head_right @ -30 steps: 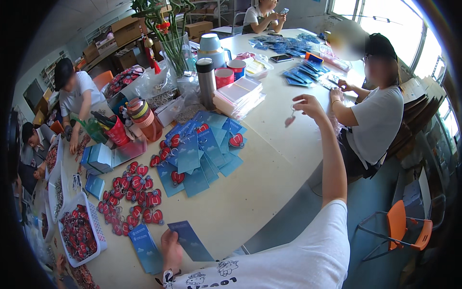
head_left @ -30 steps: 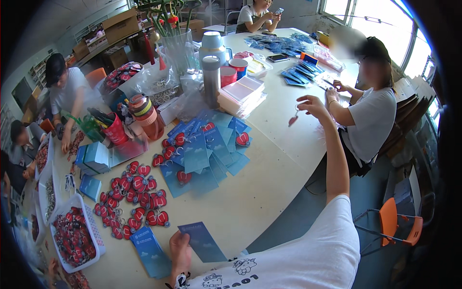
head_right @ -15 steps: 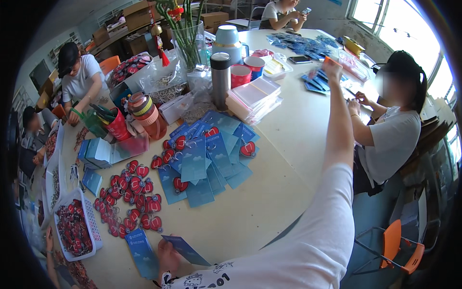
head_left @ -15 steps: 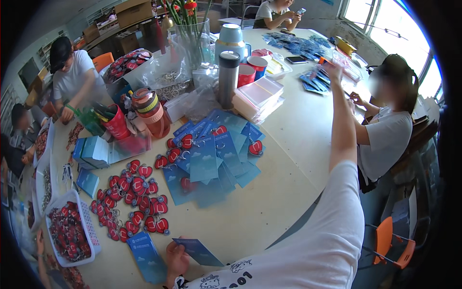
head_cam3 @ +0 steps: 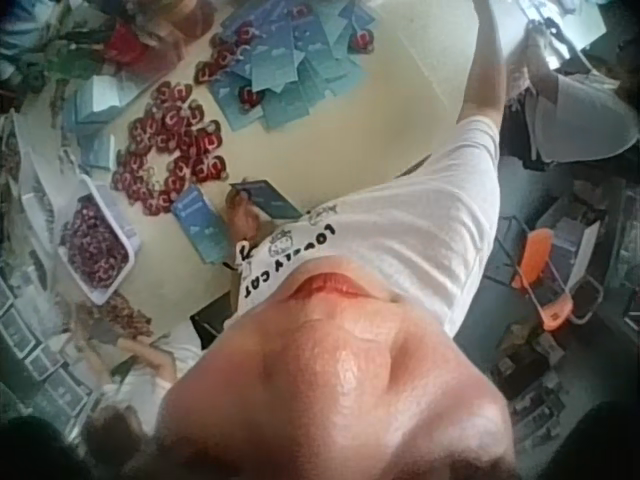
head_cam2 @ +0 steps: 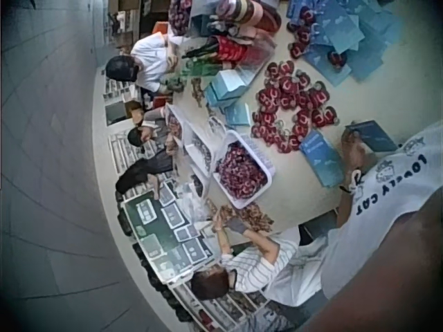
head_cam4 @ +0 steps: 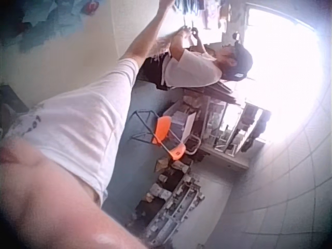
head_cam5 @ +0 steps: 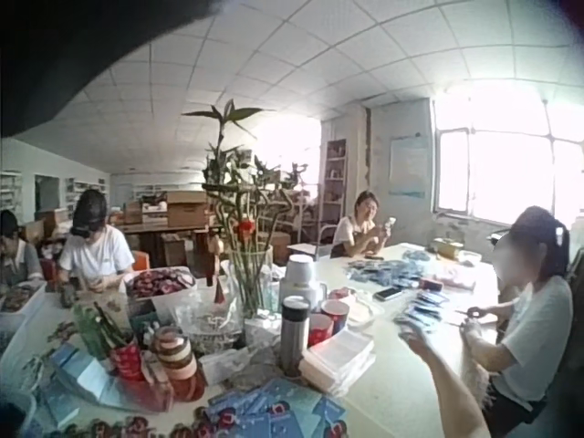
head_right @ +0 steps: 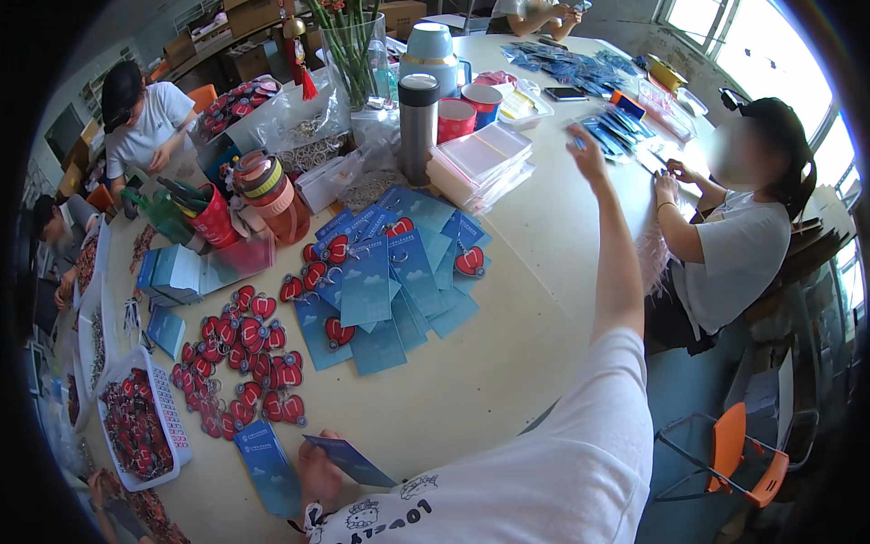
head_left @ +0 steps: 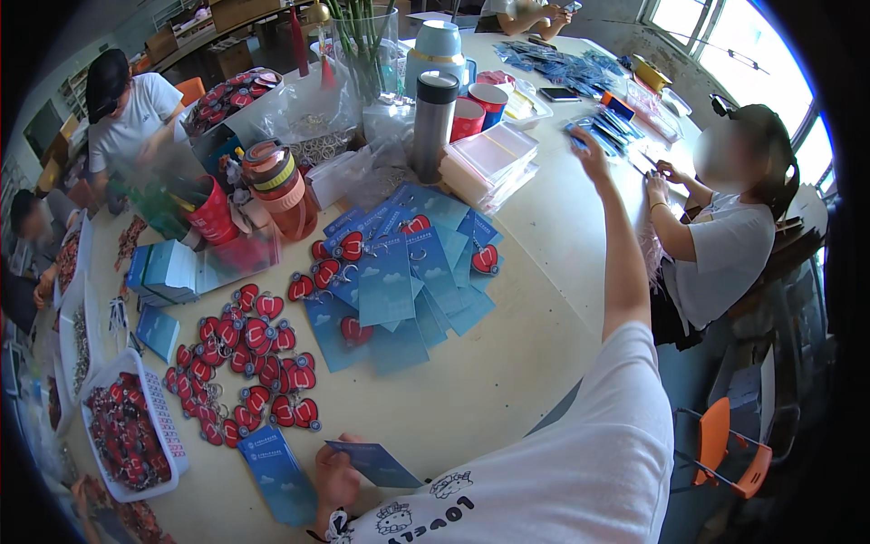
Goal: The person assembles heart-shaped keychains by attaching them to blue cardboard tags. They pick up a keychain, thread the metal ring through the tag, and place the finished item on a growing pile on the table.
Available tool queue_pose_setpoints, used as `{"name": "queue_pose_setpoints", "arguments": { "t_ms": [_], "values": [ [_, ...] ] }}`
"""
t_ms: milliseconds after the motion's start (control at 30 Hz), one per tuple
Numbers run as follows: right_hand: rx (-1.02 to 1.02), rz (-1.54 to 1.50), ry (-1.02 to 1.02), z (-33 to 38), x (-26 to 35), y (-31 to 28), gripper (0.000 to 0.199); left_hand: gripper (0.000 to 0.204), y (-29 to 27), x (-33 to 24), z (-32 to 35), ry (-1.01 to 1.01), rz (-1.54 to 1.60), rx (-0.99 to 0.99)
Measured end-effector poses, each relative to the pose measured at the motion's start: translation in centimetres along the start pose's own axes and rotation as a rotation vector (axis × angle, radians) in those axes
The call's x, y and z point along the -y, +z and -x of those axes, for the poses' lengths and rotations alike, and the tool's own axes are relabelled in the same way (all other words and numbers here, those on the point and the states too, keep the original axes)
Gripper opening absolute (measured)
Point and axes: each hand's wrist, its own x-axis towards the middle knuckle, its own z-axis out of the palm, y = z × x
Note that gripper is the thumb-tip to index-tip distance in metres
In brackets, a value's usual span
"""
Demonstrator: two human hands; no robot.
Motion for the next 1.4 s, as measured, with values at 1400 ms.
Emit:
{"name": "queue_pose_setpoints", "arguments": {
  "t_ms": [1400],
  "values": [
    [0.758,-0.602,-0.593,35.6,52.8,30.5,0.012,0.025,-10.4,-19.1,4.9,0.615,-0.321,-0.493]
  ]
}}
